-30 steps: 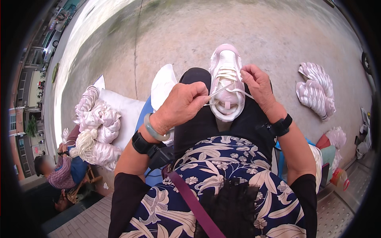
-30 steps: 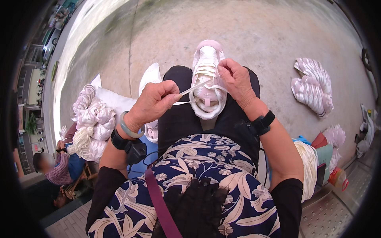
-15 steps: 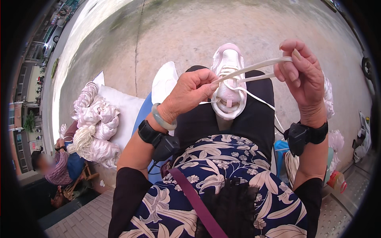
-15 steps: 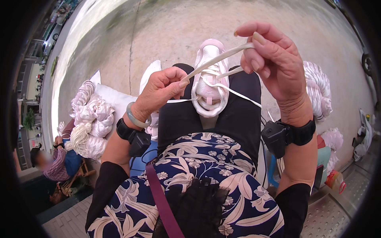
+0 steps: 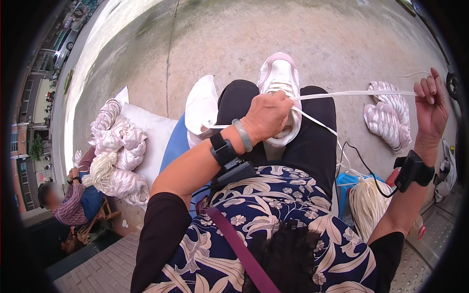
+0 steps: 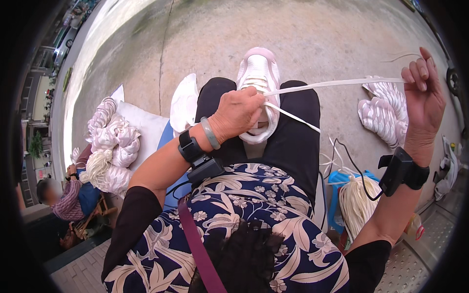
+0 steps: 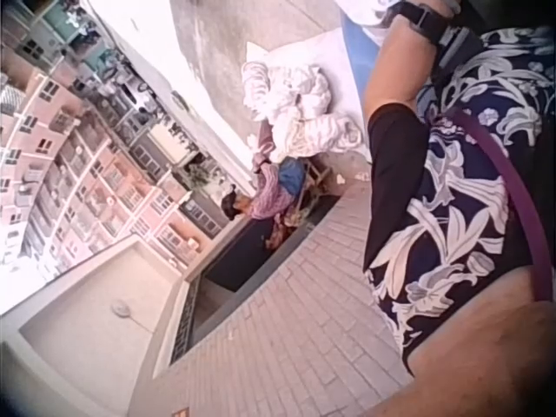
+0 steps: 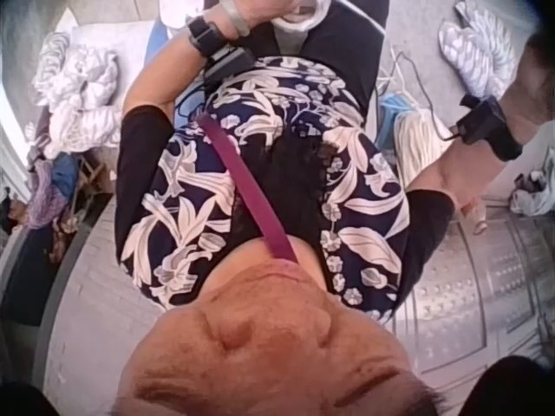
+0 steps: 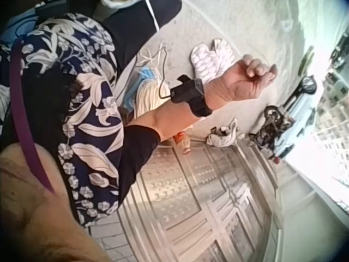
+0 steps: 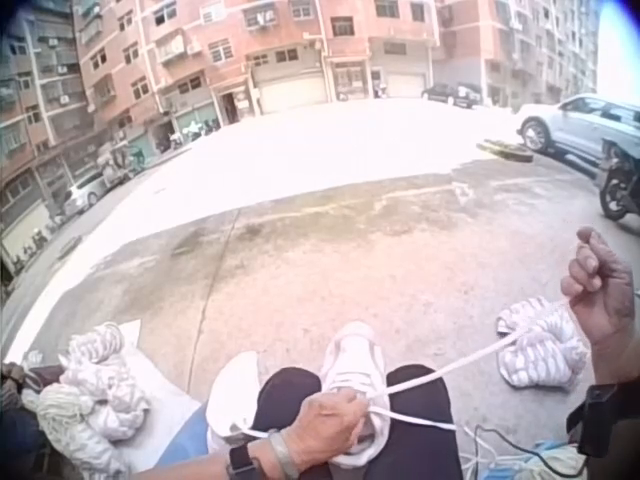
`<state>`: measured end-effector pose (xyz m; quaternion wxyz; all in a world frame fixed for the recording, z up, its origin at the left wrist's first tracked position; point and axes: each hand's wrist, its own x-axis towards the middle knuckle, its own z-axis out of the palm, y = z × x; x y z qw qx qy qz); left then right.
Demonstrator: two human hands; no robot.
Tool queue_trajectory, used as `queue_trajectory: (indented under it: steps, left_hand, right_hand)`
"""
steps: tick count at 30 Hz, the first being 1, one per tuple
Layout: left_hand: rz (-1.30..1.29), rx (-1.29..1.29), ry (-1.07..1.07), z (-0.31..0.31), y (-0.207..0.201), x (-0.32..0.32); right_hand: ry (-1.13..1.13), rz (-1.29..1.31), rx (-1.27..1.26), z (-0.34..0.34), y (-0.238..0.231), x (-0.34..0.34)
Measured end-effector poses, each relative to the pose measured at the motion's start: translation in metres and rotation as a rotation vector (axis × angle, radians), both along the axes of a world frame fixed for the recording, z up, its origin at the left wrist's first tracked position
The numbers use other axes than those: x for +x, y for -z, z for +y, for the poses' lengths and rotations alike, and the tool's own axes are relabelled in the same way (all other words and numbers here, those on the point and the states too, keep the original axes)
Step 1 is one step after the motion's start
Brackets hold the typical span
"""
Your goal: The person laces a shoe by hand, threading a lace through the eyelets and pulling it tight. They then pick up a shoe insert, place it inside the shoe, and continue threading the lace through the remaining eyelets.
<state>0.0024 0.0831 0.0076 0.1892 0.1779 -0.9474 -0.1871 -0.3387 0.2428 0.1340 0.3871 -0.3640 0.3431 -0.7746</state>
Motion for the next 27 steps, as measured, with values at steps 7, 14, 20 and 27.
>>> queue_trajectory:
  steps: [7,14,20,27]
  left_hand:
    - [0.123,0.103,0.089,-0.004,0.006,-0.005]
    - [0.199,-0.113,0.355,0.016,-0.025,-0.007]
    - [0.253,-0.159,0.167,0.015,-0.05,-0.005]
    - [0.328,0.398,0.346,0.0,-0.103,-0.016]
  right_hand:
    - [-0.001,-0.108,0.107,0.0,0.037,0.023]
    - [-0.26,0.185,0.631,-0.035,0.088,0.149]
    - [-0.574,0.136,0.718,-0.02,0.083,0.164]
    - [-0.545,0.366,0.705,0.008,0.029,0.157]
